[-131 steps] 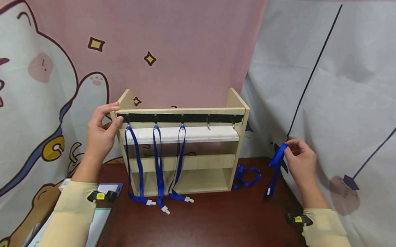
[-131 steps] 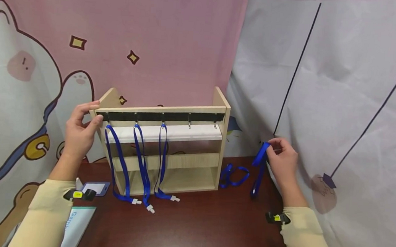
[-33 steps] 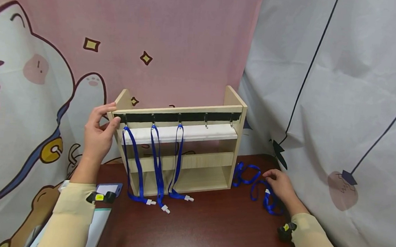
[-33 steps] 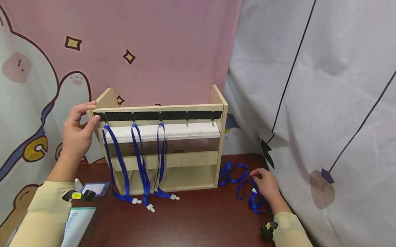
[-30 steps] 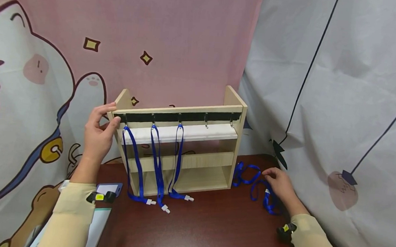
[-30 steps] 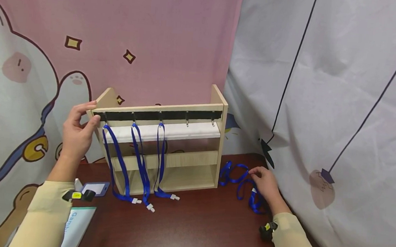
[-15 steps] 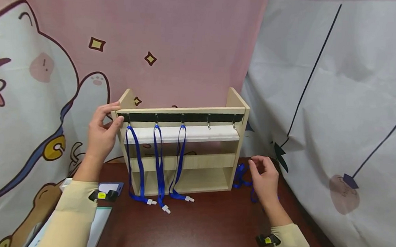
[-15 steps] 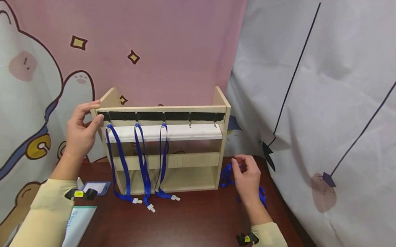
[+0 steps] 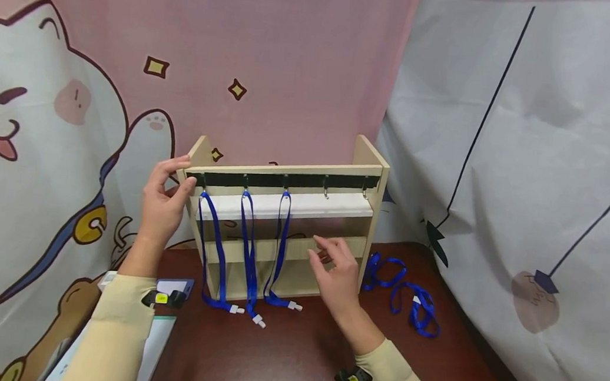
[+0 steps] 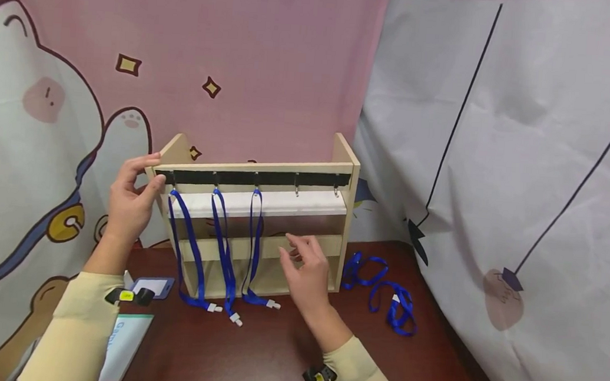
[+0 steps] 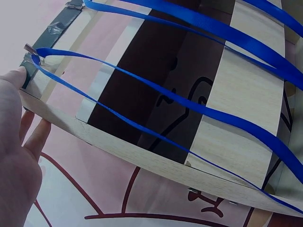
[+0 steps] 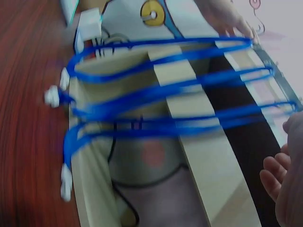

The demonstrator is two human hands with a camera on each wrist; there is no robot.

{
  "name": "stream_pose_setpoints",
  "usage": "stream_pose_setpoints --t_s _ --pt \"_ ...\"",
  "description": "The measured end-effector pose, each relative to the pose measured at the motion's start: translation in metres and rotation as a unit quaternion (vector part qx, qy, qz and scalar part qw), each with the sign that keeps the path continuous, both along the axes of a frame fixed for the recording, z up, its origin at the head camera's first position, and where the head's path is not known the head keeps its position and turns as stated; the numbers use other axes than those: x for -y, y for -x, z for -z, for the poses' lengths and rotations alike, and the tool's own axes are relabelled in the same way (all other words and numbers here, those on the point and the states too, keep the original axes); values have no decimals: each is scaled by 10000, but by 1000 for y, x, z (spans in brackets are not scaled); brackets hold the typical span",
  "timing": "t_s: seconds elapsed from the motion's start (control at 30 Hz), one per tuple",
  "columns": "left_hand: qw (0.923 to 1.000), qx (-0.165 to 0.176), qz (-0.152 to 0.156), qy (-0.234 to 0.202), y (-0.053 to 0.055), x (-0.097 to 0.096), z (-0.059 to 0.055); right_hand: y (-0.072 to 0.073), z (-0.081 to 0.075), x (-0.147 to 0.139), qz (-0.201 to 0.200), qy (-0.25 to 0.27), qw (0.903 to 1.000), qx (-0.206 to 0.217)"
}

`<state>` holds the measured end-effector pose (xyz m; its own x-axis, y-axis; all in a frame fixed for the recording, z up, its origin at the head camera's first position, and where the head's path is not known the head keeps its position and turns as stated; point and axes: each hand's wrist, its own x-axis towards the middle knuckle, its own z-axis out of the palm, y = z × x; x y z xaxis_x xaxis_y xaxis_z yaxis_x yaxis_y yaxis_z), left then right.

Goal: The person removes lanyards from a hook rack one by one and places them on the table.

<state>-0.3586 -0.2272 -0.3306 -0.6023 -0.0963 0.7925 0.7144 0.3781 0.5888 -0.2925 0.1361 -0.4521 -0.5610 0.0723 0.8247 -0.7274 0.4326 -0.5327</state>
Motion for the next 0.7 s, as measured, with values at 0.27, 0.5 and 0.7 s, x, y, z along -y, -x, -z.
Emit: stream_pose_setpoints --t_s 0.27,0.5,0.7 --pt "10000 -10 27 -25 1 0 -1 4 -4 46 -179 296 9984 456" --pt "9999 2 123 -86 0 0 0 13 -3 64 -18 454 9981 424" --pt "9999 12 109 -57 -1 0 -1 19 -1 75 285 361 9985 307"
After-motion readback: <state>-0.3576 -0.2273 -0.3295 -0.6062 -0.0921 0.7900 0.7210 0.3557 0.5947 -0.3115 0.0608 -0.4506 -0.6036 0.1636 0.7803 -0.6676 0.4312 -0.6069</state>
